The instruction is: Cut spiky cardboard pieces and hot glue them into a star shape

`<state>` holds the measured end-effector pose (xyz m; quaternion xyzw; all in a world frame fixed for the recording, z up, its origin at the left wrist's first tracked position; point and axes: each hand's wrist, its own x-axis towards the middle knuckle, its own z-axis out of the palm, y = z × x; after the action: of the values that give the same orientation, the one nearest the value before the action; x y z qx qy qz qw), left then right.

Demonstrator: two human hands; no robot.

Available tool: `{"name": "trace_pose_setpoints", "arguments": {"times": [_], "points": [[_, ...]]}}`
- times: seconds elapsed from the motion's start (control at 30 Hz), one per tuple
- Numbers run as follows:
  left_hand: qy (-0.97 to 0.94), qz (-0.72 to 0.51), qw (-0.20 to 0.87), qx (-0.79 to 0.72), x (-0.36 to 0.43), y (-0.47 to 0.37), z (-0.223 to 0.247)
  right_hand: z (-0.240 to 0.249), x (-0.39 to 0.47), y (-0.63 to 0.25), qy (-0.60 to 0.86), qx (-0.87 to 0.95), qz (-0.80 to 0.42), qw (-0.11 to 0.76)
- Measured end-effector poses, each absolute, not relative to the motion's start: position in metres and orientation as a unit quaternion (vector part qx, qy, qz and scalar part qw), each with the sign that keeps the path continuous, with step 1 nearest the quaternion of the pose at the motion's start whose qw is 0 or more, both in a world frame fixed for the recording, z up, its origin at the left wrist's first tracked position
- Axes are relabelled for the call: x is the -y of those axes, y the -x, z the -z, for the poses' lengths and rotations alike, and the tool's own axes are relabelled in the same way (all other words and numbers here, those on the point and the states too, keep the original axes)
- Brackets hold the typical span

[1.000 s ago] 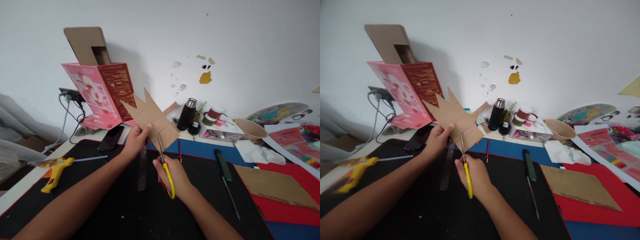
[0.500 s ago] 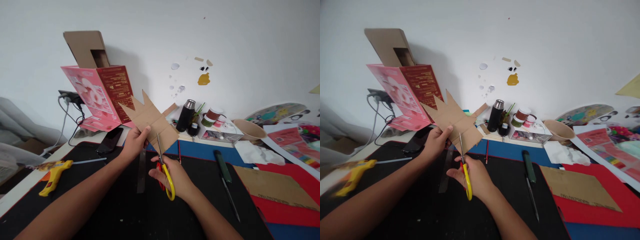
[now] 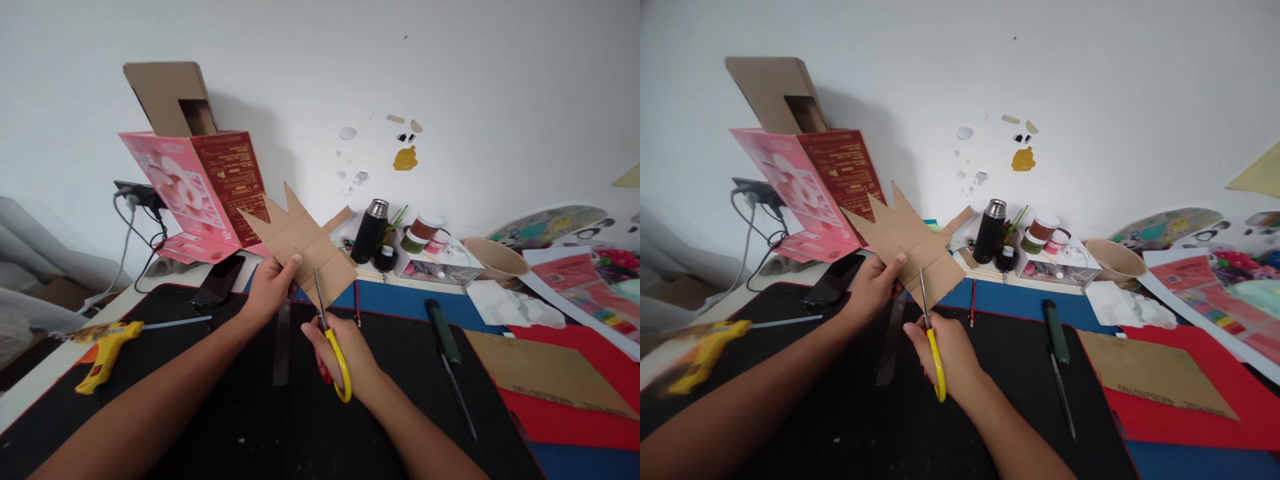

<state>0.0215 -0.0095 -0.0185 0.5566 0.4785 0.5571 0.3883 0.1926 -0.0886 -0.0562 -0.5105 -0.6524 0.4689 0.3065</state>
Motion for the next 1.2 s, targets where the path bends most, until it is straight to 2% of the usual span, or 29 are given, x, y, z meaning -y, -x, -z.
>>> {"name": "trace_pose_setpoints", "arguments": {"times": [0.7,1.2], "points": [[-0.539,-0.572,0.404,-0.468,0.010,-0.023,0.023,0.065,0.094,-0.182,0.555,0.657,-0.399,0.318],[-0.542,-0.570,0.387,-0.481,0.011,-0.022,0.019,0.057,0.089,-0.191,0.504,0.690,-0.416,0.309]]}}
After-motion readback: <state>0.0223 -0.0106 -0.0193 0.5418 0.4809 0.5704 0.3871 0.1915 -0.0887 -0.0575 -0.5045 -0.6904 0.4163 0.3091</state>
